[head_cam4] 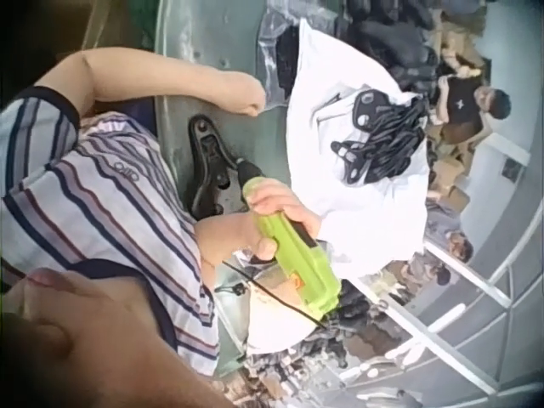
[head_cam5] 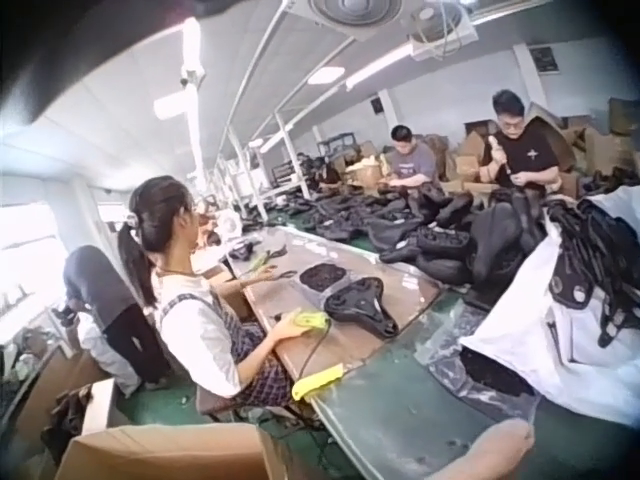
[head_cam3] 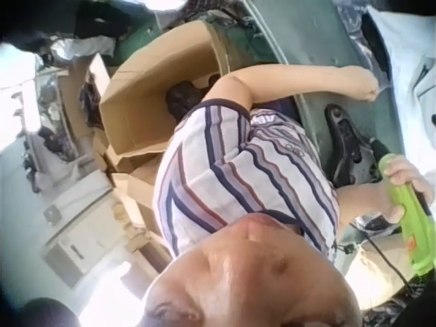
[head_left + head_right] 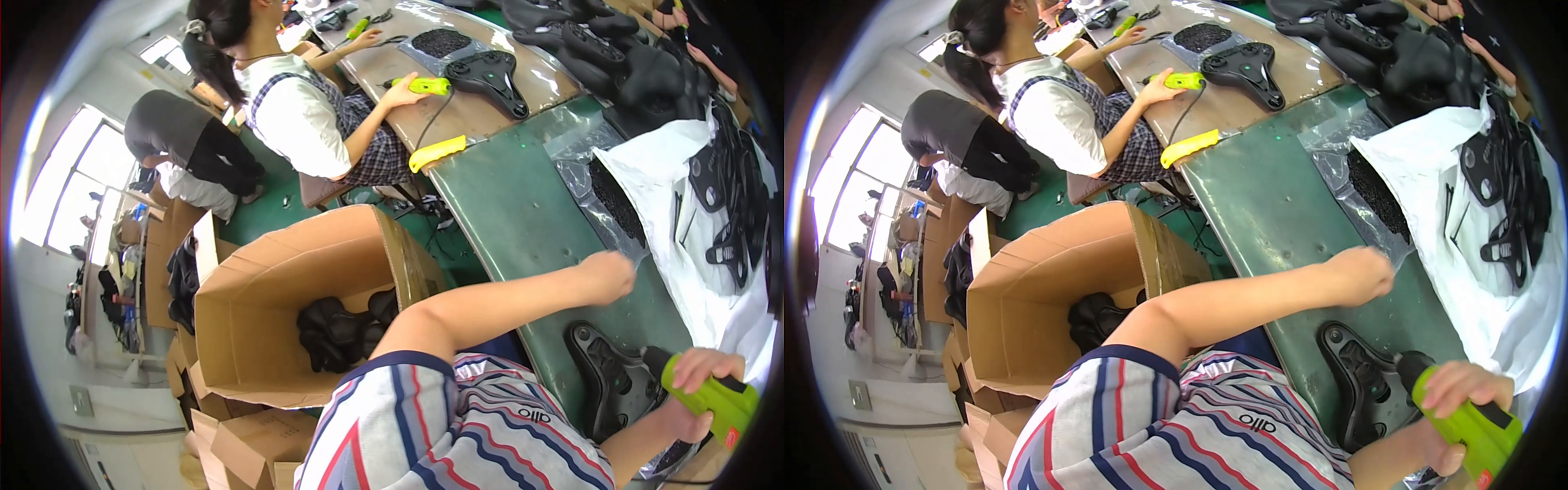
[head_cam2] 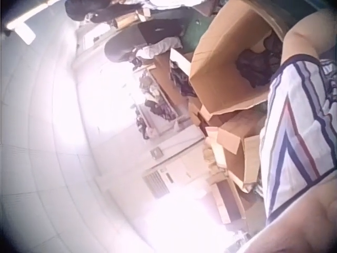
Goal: Assemble bicycle seats by using an electric screwdriver to fasten plastic components and screws.
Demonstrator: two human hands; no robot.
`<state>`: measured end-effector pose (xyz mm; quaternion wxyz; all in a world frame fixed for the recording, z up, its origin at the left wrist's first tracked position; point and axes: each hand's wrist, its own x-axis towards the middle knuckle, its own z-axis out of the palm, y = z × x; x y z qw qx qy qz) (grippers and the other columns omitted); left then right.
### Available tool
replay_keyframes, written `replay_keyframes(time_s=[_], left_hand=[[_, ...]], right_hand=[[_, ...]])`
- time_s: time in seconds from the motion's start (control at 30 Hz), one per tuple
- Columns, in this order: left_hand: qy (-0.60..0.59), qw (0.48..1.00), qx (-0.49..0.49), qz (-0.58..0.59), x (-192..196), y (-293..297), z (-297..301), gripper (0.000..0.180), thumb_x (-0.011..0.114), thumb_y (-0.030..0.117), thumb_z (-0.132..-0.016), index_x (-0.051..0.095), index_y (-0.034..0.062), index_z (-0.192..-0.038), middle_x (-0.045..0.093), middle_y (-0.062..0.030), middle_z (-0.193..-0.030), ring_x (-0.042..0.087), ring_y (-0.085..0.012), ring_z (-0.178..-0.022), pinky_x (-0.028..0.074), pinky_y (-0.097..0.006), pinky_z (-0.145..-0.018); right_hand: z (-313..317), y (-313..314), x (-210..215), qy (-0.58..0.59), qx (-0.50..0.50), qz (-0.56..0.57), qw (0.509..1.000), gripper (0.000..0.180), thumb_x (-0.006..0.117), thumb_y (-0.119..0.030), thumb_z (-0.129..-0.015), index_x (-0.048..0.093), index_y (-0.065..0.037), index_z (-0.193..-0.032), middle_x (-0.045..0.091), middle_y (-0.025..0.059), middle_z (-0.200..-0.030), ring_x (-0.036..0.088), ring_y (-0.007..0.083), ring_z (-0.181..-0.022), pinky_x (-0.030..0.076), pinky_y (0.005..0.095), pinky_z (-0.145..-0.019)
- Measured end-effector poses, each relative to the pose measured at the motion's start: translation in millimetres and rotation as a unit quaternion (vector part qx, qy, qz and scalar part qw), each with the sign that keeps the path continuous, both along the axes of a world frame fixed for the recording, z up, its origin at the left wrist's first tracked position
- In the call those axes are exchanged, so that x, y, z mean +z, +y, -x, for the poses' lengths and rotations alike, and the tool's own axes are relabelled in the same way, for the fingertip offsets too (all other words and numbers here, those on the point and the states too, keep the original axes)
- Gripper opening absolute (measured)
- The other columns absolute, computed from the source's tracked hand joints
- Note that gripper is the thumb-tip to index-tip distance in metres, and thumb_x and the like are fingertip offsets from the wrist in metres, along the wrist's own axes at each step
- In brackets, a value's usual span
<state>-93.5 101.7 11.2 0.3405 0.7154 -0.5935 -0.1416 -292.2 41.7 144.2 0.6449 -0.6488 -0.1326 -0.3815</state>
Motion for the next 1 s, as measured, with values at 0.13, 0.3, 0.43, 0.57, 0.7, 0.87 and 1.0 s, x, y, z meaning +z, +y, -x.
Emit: replay_keyframes(time_s=[0.13, 0.3, 0.43, 0.57, 0.7, 0.87, 1.0], left_hand=[[-0.131, 0.984, 0.061, 0.102, 9.5, -113.4, -25.0, 0.014, 0.056, 0.015, -0.075, 0.062, 0.0028, -0.075, 0.061, -0.0162, -0.086, 0.058, -0.0332, -0.089, 0.047, -0.041, -0.071], [-0.259, 0.964, 0.040, -0.052, 6.4, -172.8, -36.5, 0.020, 0.057, 0.014, -0.076, 0.067, 0.0052, -0.091, 0.064, -0.0139, -0.096, 0.058, -0.0298, -0.096, 0.048, -0.037, -0.074], [-0.213, 0.966, 0.052, -0.138, -2.9, -188.3, -38.8, 0.024, 0.056, 0.014, -0.078, 0.067, 0.0074, -0.098, 0.064, -0.0134, -0.101, 0.058, -0.0288, -0.100, 0.047, -0.036, -0.083], [-0.208, 0.972, 0.031, -0.109, 0.7, -182.2, -29.6, 0.024, 0.058, 0.016, -0.077, 0.067, 0.0085, -0.098, 0.064, -0.0137, -0.102, 0.061, -0.0286, -0.098, 0.048, -0.038, -0.084], [-0.222, 0.957, -0.043, -0.183, 11.8, -185.7, -1.2, 0.025, 0.055, 0.023, -0.079, 0.069, 0.0061, -0.089, 0.066, -0.0131, -0.100, 0.062, -0.0287, -0.097, 0.049, -0.039, -0.080], [-0.222, 0.962, -0.033, -0.158, -13.3, -190.7, -35.0, 0.022, 0.053, 0.018, -0.080, 0.067, 0.0032, -0.087, 0.065, -0.0186, -0.093, 0.063, -0.0318, -0.091, 0.049, -0.042, -0.080], [-0.113, 0.993, 0.022, 0.027, 0.0, -173.5, -58.4, 0.011, 0.057, 0.012, -0.081, 0.066, 0.0102, -0.087, 0.065, -0.0135, -0.086, 0.063, -0.0284, -0.082, 0.047, -0.037, -0.073]], right_hand=[[50.7, -17.6, -17.8, 0.048, -0.130, -0.030, 0.990, 0.050, 0.064, -0.036, -0.076, 0.038, -0.002, -0.101, 0.045, 0.0052, -0.068, 0.045, 0.0151, -0.060, 0.035, 0.0270, -0.061], [104.1, -28.0, -38.5, 0.123, -0.230, -0.064, 0.963, 0.052, 0.064, -0.038, -0.076, 0.038, -0.002, -0.103, 0.043, 0.0047, -0.068, 0.044, 0.0149, -0.060, 0.034, 0.0265, -0.061], [115.7, -25.0, -47.8, 0.093, -0.271, -0.109, 0.952, 0.053, 0.064, -0.039, -0.076, 0.038, -0.002, -0.102, 0.044, 0.0053, -0.066, 0.045, 0.0155, -0.057, 0.035, 0.0278, -0.059], [124.2, -33.2, -50.3, 0.073, -0.244, -0.133, 0.958, 0.050, 0.063, -0.037, -0.077, 0.038, -0.003, -0.105, 0.039, 0.0043, -0.067, 0.040, 0.0143, -0.061, 0.031, 0.0274, -0.061], [143.3, -35.2, -45.6, 0.051, -0.256, -0.123, 0.957, 0.052, 0.064, -0.037, -0.075, 0.039, -0.003, -0.105, 0.041, 0.0042, -0.068, 0.041, 0.0142, -0.061, 0.031, 0.0273, -0.060], [130.0, -29.7, -44.7, 0.052, -0.262, -0.154, 0.951, 0.055, 0.070, -0.036, -0.072, 0.038, -0.003, -0.102, 0.048, 0.0058, -0.066, 0.048, 0.0180, -0.058, 0.039, 0.0315, -0.056], [125.7, -24.1, -45.5, 0.011, -0.235, -0.157, 0.959, 0.055, 0.075, -0.030, -0.070, 0.041, 0.001, -0.099, 0.053, 0.0099, -0.067, 0.053, 0.0221, -0.057, 0.045, 0.0328, -0.052]])
